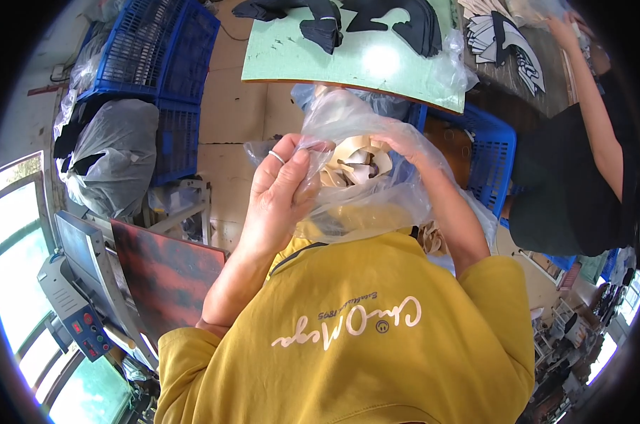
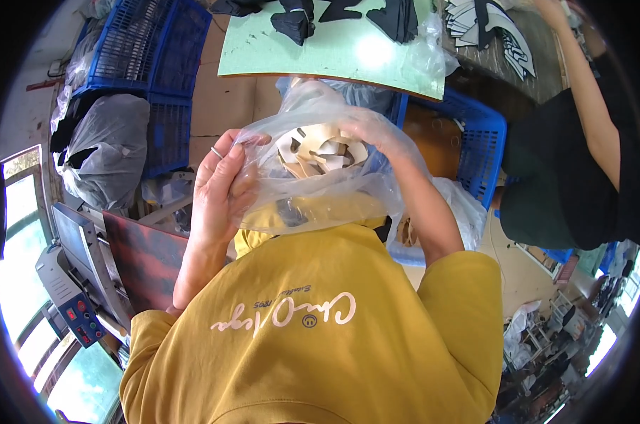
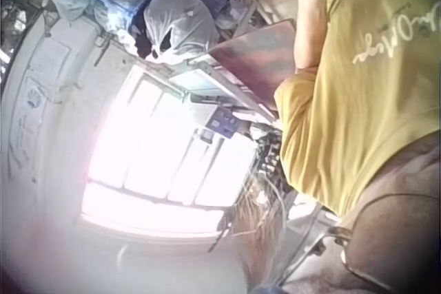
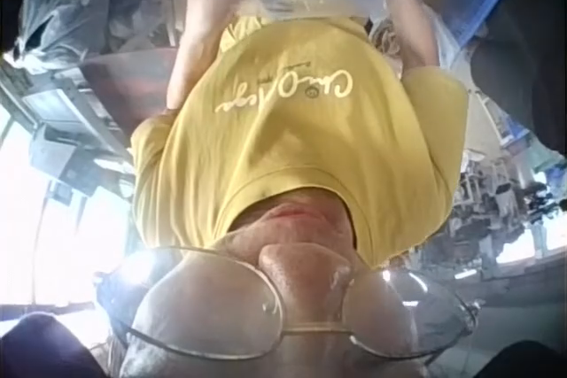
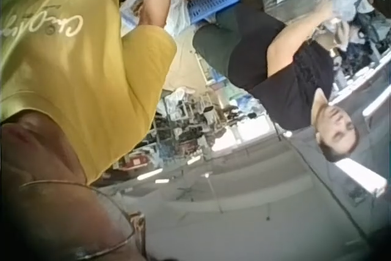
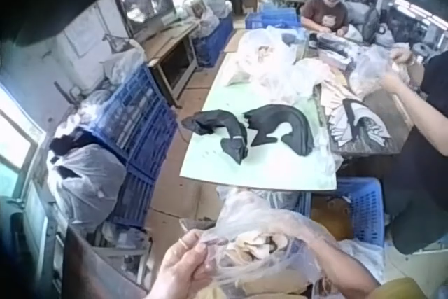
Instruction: Organize and sort various shoe upper components into plastic bags and crates.
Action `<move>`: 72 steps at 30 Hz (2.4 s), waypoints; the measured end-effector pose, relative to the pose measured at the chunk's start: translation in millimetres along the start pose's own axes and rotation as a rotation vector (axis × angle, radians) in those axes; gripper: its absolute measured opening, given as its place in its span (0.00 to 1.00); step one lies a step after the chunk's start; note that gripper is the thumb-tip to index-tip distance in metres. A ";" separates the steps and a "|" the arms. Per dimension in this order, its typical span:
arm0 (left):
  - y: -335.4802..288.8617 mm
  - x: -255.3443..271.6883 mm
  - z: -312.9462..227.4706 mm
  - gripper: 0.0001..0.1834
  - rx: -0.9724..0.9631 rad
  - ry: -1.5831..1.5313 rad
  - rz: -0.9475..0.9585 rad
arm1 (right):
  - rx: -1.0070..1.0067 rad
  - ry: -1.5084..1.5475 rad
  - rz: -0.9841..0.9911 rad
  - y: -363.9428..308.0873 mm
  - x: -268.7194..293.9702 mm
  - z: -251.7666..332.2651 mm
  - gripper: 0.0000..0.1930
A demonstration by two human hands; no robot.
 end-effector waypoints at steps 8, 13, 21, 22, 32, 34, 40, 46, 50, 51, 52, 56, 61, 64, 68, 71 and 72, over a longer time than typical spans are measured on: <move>3.3 -8.1 -5.9 0.13 0.020 -0.028 -0.048 | 0.309 -0.493 -0.499 -14.6 -17.4 -10.5 0.17; 4.2 -6.8 -4.7 0.13 -0.017 -0.062 -0.140 | 0.138 -0.626 -0.429 -2.8 -36.5 -22.6 0.16; 2.2 1.9 -4.6 0.14 -0.031 -0.069 -0.182 | 0.180 -0.520 -0.227 17.5 -44.7 -28.9 0.14; 2.0 3.8 -4.4 0.13 -0.047 -0.082 -0.154 | 0.203 -0.558 -0.186 17.9 -45.5 -30.8 0.13; -5.3 6.6 -7.5 0.12 0.003 -0.040 -0.241 | 0.641 -0.704 -0.243 19.0 -68.1 -88.5 0.14; -5.0 8.2 -5.3 0.12 -0.030 -0.029 -0.235 | 0.616 -0.856 -0.133 30.8 -71.9 -88.1 0.15; -2.6 19.8 -6.2 0.11 -0.064 -0.012 -0.179 | 0.341 -0.727 -0.081 14.0 -69.2 -38.2 0.13; -4.1 14.7 -2.5 0.13 -0.045 0.007 -0.164 | 0.088 -0.995 0.056 24.9 -72.3 -72.5 0.11; -3.6 16.5 -5.4 0.17 0.093 0.114 -0.459 | 0.080 -0.675 0.039 8.4 -68.5 -37.1 0.09; 0.5 22.7 -5.9 0.16 0.048 0.079 -0.303 | 0.078 -0.545 -0.008 -3.8 -63.6 -12.7 0.08; 7.3 17.7 -7.7 0.15 0.014 0.047 -0.171 | -0.131 -0.458 -0.008 2.0 -42.2 -35.5 0.10; 12.0 22.2 -7.4 0.11 -0.010 -0.019 -0.188 | 0.058 -0.324 -0.189 -30.6 -34.8 64.0 0.13; 31.6 34.1 12.7 0.11 -0.010 -0.027 -0.117 | 0.333 0.128 -0.344 -68.5 -4.0 127.6 0.11; 39.1 38.2 27.6 0.11 0.050 0.050 -0.161 | 0.317 0.347 -0.534 -74.4 55.1 133.0 0.11; 51.4 57.4 51.5 0.12 0.061 0.088 -0.147 | 0.446 0.484 -0.714 -80.8 115.7 141.9 0.12; 68.9 89.0 95.0 0.10 0.149 0.022 -0.363 | 0.489 0.520 -0.768 -79.3 127.0 156.0 0.14; 74.9 98.8 109.9 0.10 0.159 0.028 -0.339 | 0.506 0.537 -0.761 -79.3 136.7 153.1 0.14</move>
Point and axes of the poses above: each hand's wrist, its own y-axis towards the middle knuckle, its own x-axis out of the back of the hand, z = x × y, the point moved 3 cm from there along y, towards the middle knuckle, and after that the axes turned 15 degrees about y, right-handed, at the moved point
